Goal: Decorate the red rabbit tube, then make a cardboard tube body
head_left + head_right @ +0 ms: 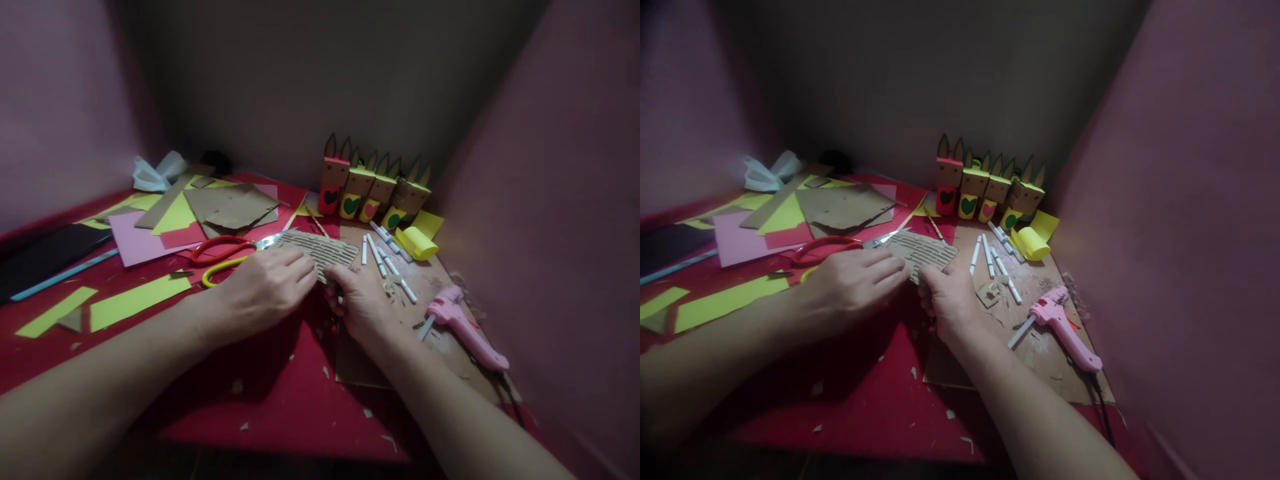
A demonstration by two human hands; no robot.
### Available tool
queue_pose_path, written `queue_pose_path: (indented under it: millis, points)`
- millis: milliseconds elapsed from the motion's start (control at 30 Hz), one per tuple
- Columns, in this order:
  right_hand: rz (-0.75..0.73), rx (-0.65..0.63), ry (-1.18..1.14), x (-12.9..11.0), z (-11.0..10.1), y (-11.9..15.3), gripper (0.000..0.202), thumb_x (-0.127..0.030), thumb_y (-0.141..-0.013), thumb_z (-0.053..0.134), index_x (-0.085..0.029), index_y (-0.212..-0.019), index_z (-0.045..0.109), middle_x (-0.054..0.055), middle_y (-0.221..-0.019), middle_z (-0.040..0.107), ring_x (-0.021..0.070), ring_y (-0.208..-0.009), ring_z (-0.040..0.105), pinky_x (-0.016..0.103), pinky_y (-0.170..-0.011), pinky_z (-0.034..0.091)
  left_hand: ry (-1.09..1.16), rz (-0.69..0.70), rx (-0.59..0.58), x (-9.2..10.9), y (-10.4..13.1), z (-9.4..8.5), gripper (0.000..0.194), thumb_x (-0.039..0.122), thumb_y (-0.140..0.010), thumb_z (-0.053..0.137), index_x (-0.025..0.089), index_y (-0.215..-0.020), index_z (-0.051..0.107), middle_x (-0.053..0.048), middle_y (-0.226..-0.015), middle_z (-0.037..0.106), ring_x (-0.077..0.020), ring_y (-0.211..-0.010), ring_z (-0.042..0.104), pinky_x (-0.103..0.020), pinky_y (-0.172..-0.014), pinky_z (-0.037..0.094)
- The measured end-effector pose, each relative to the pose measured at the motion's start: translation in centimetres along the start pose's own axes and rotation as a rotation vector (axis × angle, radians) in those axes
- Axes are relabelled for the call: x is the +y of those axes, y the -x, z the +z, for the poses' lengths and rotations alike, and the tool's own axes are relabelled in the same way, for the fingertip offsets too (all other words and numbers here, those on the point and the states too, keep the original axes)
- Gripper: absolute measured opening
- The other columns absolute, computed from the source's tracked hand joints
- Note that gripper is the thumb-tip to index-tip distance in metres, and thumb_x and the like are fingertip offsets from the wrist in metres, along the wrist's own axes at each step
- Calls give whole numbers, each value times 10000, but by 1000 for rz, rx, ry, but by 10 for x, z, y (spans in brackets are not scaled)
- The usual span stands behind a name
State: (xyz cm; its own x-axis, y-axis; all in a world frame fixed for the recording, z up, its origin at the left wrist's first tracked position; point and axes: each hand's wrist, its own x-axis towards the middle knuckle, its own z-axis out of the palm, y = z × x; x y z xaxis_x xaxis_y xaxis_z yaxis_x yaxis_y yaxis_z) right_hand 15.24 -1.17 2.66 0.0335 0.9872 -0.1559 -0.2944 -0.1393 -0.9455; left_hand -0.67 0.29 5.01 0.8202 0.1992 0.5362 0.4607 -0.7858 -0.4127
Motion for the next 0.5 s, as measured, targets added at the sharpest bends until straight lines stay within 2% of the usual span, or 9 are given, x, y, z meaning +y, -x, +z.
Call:
queue_pose_path:
  millis: [133,300,400,500]
  points:
    - [-11,-23,41,1,0,1,197,-231,-627,622,-179,-506,476,-68,-392,463,41,-302,358,155,-281,195,-6,-39,1,2,0,3,290,111,-907,425,161,-657,562,-48,-651,565,-183,-617,499,-304,-546,373]
    - [21,-3,-3,-2,0,3,152,-242,-618,626,-180,-552,505,-61,-399,502,54,-316,398,150,-291,231,264,-204,28,-7,2,11,267,144,-935,413,145,-746,602,-50,-732,611,-147,-677,548,-254,-598,424]
    - [39,16,-1,-4,0,2,139,-243,-618,616,-185,-558,505,-63,-389,498,55,-306,388,153,-287,221,357,-196,16,-10,4,11,251,148,-949,405,147,-838,630,-47,-769,625,-140,-708,567,-246,-621,441]
    - [45,14,14,-4,0,1,141,-242,-621,603,-186,-543,499,-61,-391,493,55,-307,388,157,-286,212,247,-134,-24,-7,3,7,266,126,-943,393,144,-817,627,-58,-767,624,-148,-670,547,-257,-582,418]
